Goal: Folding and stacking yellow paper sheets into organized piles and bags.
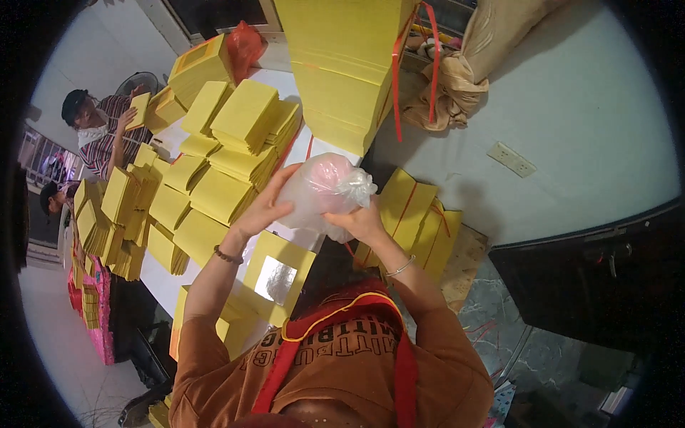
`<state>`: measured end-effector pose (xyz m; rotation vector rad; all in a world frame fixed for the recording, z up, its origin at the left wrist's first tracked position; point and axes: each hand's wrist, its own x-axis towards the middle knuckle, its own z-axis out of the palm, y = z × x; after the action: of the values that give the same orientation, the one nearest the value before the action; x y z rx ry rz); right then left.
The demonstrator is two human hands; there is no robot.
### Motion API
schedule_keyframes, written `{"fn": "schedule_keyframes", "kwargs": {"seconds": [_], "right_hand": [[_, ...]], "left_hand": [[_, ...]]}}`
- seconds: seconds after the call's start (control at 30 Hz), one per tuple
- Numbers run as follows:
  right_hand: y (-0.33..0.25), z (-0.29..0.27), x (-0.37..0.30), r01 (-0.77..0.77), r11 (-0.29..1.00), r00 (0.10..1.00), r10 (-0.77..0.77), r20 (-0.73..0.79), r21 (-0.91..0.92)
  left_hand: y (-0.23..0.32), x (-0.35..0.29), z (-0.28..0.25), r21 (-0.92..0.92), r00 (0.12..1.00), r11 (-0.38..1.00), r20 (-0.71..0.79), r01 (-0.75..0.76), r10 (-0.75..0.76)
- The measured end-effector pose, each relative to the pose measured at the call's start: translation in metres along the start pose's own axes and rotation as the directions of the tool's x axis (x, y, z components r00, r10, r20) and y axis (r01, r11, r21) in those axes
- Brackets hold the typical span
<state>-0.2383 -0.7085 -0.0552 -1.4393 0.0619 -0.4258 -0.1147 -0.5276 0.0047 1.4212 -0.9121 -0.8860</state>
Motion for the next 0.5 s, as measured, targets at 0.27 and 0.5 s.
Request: {"fn": "schedule_keyframes", "kwargs": {"seconds": [0.27,0.5], "right_hand": [[0.020,-0.023,0.000,0.069,0.988,0.993,-0.081,-0.085,-0.137],[0.002,-0.071,0.017,-0.095,0.991,0.893,0.041,-0.447,-0.098]], "left_hand": [[-0.004,0.012,0.019,0.151,0.999,0.988,0.049,0.014,-0.022],[-0.083,0.009,0.002,0.185,0.915,0.981,-0.403,0.060,0.020]]}}
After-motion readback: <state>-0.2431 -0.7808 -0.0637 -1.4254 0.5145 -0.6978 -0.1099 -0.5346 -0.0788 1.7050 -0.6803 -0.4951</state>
